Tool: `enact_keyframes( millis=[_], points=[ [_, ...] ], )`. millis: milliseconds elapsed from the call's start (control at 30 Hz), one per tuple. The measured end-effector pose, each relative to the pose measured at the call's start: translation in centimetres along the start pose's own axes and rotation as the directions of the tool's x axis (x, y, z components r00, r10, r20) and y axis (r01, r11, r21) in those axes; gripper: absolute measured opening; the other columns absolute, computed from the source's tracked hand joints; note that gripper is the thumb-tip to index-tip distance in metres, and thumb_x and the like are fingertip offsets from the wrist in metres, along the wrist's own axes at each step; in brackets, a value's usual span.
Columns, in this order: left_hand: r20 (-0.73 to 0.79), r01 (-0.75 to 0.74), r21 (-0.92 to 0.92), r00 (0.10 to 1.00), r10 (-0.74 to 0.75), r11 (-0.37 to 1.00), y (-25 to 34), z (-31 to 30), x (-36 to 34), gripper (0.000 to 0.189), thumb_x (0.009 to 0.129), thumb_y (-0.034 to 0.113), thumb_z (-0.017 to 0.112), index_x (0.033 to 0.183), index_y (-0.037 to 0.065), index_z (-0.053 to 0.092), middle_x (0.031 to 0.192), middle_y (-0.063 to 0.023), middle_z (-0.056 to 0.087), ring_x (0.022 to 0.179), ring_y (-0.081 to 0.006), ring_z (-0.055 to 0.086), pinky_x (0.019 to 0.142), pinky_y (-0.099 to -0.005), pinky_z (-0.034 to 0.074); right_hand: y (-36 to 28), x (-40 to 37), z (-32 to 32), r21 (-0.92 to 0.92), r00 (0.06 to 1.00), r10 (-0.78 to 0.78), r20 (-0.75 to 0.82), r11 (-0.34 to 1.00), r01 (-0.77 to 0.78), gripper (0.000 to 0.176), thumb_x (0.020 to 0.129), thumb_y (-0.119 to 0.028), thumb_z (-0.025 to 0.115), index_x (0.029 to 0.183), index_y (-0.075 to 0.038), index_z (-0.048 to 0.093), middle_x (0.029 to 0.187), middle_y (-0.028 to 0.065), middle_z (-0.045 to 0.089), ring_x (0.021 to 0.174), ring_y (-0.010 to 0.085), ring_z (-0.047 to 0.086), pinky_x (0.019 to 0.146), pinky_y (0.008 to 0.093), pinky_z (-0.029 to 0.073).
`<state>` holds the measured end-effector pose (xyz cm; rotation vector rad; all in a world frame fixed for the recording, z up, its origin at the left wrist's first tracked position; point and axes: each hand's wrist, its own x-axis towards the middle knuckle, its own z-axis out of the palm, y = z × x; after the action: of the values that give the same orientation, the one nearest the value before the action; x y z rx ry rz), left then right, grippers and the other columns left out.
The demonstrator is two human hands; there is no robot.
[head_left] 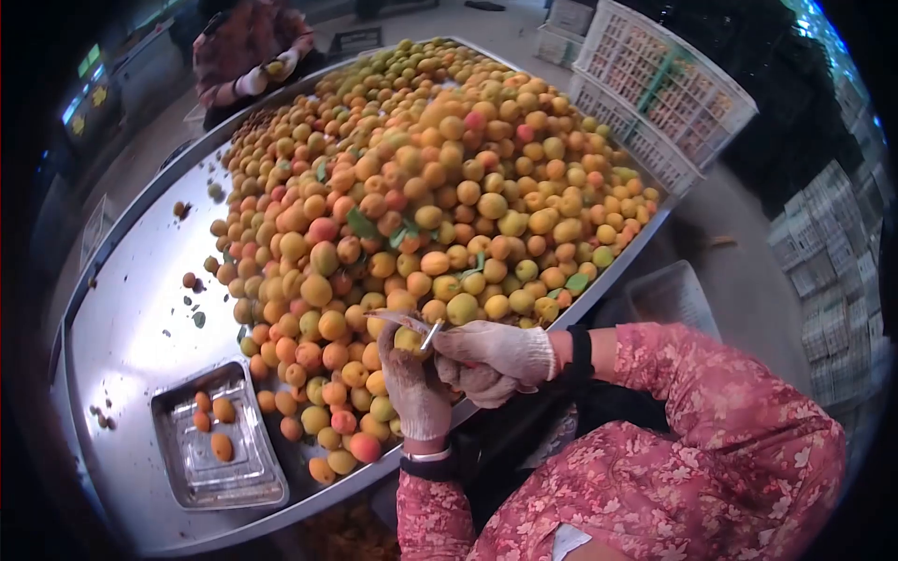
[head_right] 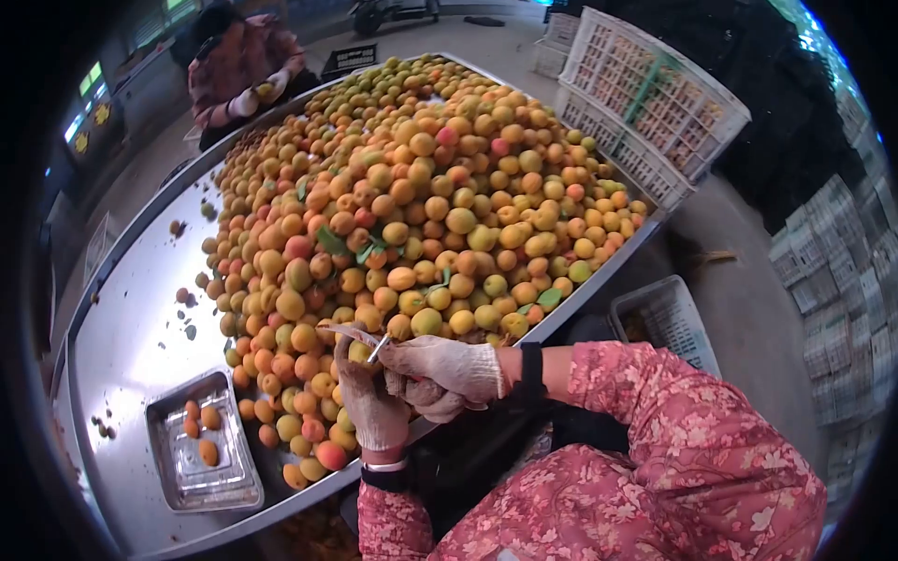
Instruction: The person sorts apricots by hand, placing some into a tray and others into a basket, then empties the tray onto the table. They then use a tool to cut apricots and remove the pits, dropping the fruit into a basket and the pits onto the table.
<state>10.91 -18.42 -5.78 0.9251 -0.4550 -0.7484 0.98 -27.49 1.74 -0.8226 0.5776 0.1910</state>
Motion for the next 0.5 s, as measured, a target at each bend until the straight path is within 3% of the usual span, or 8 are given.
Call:
enact_keyframes(
  millis=[100,133,200,233,300,333,433,500],
  points=[
    [0.044,0.039,-0.266,0.999,-0.028,0.963,0.5,-0.5,0.7,0.063,0.097,0.052,0.048,0.136,0.005,0.038,0.126,-0.0087,0.049,0.117,-0.0213,0.051,0.102,-0.0374,0.041,0.1,0.0,0.0,0.119,0.98,-0.196,-0.022,0.973,0.197,0.036,0.102,-0.039,0.042,0.09,-0.008,0.053,0.05,-0.0026,0.033,0.032,0.0082,0.027,0.033,0.0246,0.021],
    [0.029,0.032,-0.256,0.999,-0.025,0.966,0.9,-0.5,0.7,0.063,0.097,0.052,0.048,0.136,0.005,0.038,0.126,-0.0087,0.049,0.117,-0.0213,0.051,0.102,-0.0374,0.041,-0.2,0.1,-0.7,-0.137,0.964,-0.256,-0.075,0.96,0.244,0.035,0.102,-0.037,0.043,0.09,-0.005,0.053,0.053,0.0014,0.042,0.036,0.0136,0.039,0.036,0.0306,0.032],
    [0.013,0.029,-0.259,1.0,-0.027,0.965,1.3,0.1,0.7,0.061,0.097,0.049,0.05,0.138,0.006,0.037,0.126,-0.0085,0.049,0.116,-0.02,0.051,0.101,-0.0367,0.042,0.0,0.3,-0.6,-0.703,0.812,-0.579,-0.069,0.606,0.372,0.031,0.099,-0.033,0.049,0.093,-0.003,0.052,0.06,0.0105,0.055,0.048,0.0269,0.057,0.046,0.0397,0.045],
    [-0.042,-0.016,0.002,0.999,0.016,1.0,0.5,-0.5,0.8,0.061,0.095,0.047,0.054,0.139,0.007,0.036,0.124,-0.0102,0.051,0.116,-0.0213,0.052,0.1,-0.0382,0.044,0.1,0.2,-0.8,-0.7,0.814,-0.576,-0.069,0.609,0.372,0.031,0.099,-0.033,0.049,0.093,-0.003,0.052,0.06,0.0105,0.055,0.048,0.0269,0.057,0.046,0.0397,0.045],
    [-0.001,0.036,-0.197,0.999,-0.037,0.98,0.5,-0.7,0.9,0.062,0.094,0.046,0.056,0.139,0.008,0.036,0.124,-0.0114,0.051,0.116,-0.0225,0.052,0.101,-0.0395,0.044,0.5,-0.2,-1.2,-0.955,0.808,-0.589,-0.016,0.249,0.162,0.03,0.096,-0.031,0.055,0.098,-0.001,0.051,0.07,0.0191,0.061,0.067,0.0382,0.064,0.059,0.0453,0.049],
    [0.047,0.092,-0.382,0.996,-0.08,0.92,0.6,-0.7,1.0,0.063,0.093,0.045,0.058,0.139,0.008,0.036,0.123,-0.0125,0.052,0.116,-0.0237,0.053,0.102,-0.0408,0.045,0.6,-0.2,-1.2,-0.955,0.807,-0.59,-0.018,0.25,0.162,0.03,0.096,-0.031,0.055,0.098,-0.001,0.051,0.07,0.0191,0.061,0.067,0.0382,0.064,0.059,0.0453,0.049],
    [0.003,0.019,-0.33,1.0,-0.019,0.944,0.8,0.0,0.8,0.054,0.1,0.04,0.048,0.14,0.007,0.037,0.122,-0.0138,0.054,0.111,-0.0262,0.057,0.103,-0.0408,0.043,1.2,0.0,-1.1,-0.97,0.779,-0.627,0.014,0.18,0.162,0.031,0.094,-0.031,0.057,0.101,-0.002,0.051,0.07,0.0218,0.061,0.068,0.0409,0.063,0.056,0.0473,0.049],
    [-0.011,0.039,-0.345,0.999,-0.046,0.938,0.8,-0.2,0.9,0.058,0.095,0.041,0.056,0.139,0.007,0.036,0.123,-0.0139,0.053,0.113,-0.0267,0.056,0.104,-0.0421,0.044,1.4,0.0,-1.0,-0.974,0.785,-0.619,0.018,0.166,0.154,0.031,0.093,-0.031,0.057,0.102,-0.002,0.051,0.069,0.0215,0.061,0.066,0.0409,0.063,0.055,0.0474,0.049]
  ],
)
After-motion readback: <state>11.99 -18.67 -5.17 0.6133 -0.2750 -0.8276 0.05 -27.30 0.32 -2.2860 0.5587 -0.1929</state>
